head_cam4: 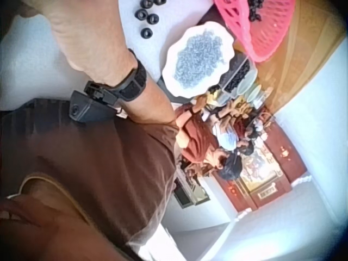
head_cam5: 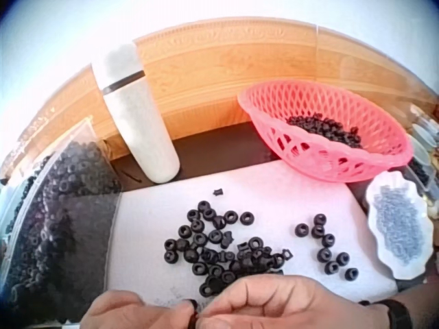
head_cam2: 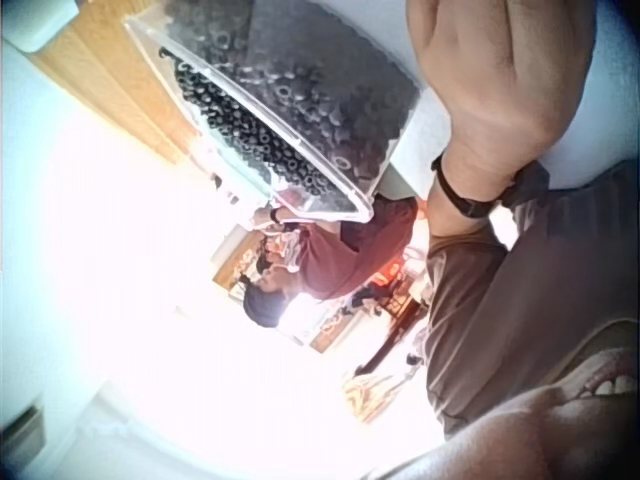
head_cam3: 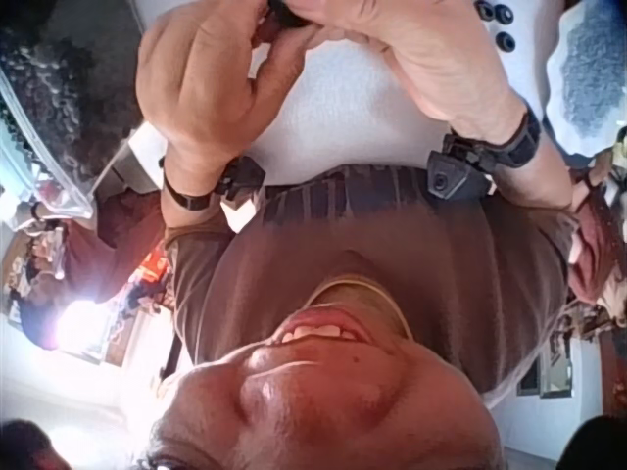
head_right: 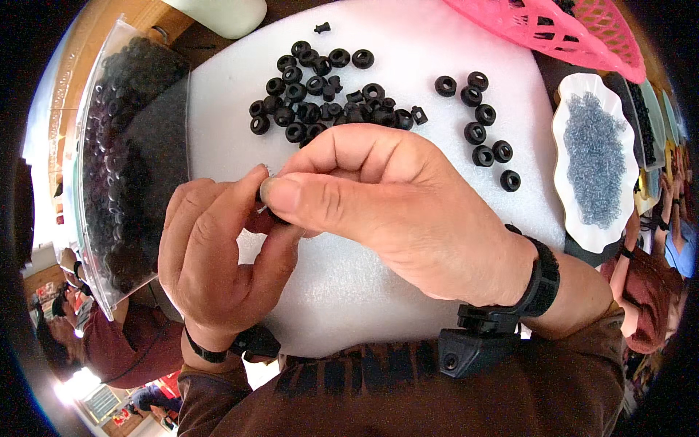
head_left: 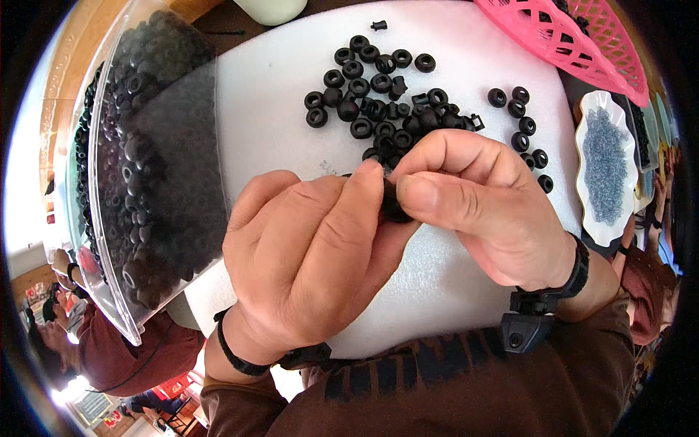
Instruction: Assemble small black rubber grommets with white plastic inserts by hand.
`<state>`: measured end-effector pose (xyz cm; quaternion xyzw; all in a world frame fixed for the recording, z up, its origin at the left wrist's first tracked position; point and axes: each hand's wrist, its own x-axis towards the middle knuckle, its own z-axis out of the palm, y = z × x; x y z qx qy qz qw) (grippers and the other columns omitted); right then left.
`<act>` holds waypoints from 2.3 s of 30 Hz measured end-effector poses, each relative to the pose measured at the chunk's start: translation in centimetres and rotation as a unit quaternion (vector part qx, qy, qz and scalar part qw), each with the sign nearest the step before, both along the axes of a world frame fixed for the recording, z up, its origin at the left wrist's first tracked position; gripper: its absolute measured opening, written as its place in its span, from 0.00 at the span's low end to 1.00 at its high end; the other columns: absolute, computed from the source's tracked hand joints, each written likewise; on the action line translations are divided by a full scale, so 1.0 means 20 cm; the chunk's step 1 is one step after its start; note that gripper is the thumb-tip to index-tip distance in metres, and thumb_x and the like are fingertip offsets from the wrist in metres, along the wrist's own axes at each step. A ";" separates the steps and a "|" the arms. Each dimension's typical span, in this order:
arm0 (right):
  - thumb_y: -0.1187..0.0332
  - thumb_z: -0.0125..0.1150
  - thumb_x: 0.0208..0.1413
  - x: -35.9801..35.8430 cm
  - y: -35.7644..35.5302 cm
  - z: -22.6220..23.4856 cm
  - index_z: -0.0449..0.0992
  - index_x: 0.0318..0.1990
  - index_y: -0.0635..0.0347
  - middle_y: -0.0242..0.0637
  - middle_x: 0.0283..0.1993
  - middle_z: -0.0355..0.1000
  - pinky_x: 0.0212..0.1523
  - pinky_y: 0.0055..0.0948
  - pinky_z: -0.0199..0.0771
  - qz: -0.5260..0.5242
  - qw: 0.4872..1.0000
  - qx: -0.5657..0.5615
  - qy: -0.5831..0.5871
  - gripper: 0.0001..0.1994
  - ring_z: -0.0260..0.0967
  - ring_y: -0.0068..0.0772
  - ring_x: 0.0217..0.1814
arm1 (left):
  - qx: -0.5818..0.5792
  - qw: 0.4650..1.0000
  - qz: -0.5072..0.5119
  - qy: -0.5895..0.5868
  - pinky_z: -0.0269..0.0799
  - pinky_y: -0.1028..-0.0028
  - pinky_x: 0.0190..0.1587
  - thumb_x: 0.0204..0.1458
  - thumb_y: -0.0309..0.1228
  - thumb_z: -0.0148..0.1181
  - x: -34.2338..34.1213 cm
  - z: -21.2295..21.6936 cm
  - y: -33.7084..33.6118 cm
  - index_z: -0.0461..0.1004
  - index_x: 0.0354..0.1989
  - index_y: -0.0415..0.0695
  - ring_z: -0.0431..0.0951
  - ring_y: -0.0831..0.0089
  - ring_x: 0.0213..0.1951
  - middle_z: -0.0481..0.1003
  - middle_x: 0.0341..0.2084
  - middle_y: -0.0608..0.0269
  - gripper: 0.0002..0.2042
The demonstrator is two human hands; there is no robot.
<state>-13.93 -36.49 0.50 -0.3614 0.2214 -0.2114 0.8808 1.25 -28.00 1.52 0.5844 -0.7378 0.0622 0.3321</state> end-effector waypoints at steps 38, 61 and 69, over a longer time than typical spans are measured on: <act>0.73 0.57 0.55 -0.02 -0.01 -0.03 0.74 0.36 0.63 0.37 0.34 0.75 0.38 0.18 0.71 0.018 0.985 0.163 -0.044 0.05 0.72 0.23 0.37 | -0.016 0.999 0.011 -0.035 0.65 0.70 0.29 0.33 0.31 0.67 0.00 -0.02 -0.03 0.73 0.37 0.37 0.73 0.69 0.24 0.74 0.24 0.62 0.20; 0.67 0.51 0.60 -0.01 0.09 -0.05 0.71 0.30 0.57 0.29 0.31 0.72 0.33 0.21 0.69 -0.091 0.996 -0.010 -0.011 0.08 0.68 0.19 0.31 | 0.025 0.984 0.023 -0.178 0.67 0.72 0.22 0.41 0.29 0.61 -0.07 -0.06 -0.01 0.70 0.32 0.32 0.69 0.66 0.19 0.69 0.20 0.58 0.13; 0.67 0.51 0.60 -0.01 0.08 0.01 0.70 0.31 0.58 0.30 0.34 0.72 0.39 0.21 0.67 -0.110 0.993 0.036 -0.018 0.07 0.68 0.18 0.34 | 0.007 1.000 0.005 -0.013 0.63 0.71 0.24 0.37 0.29 0.65 -0.04 -0.03 -0.06 0.72 0.34 0.37 0.67 0.67 0.19 0.67 0.16 0.63 0.15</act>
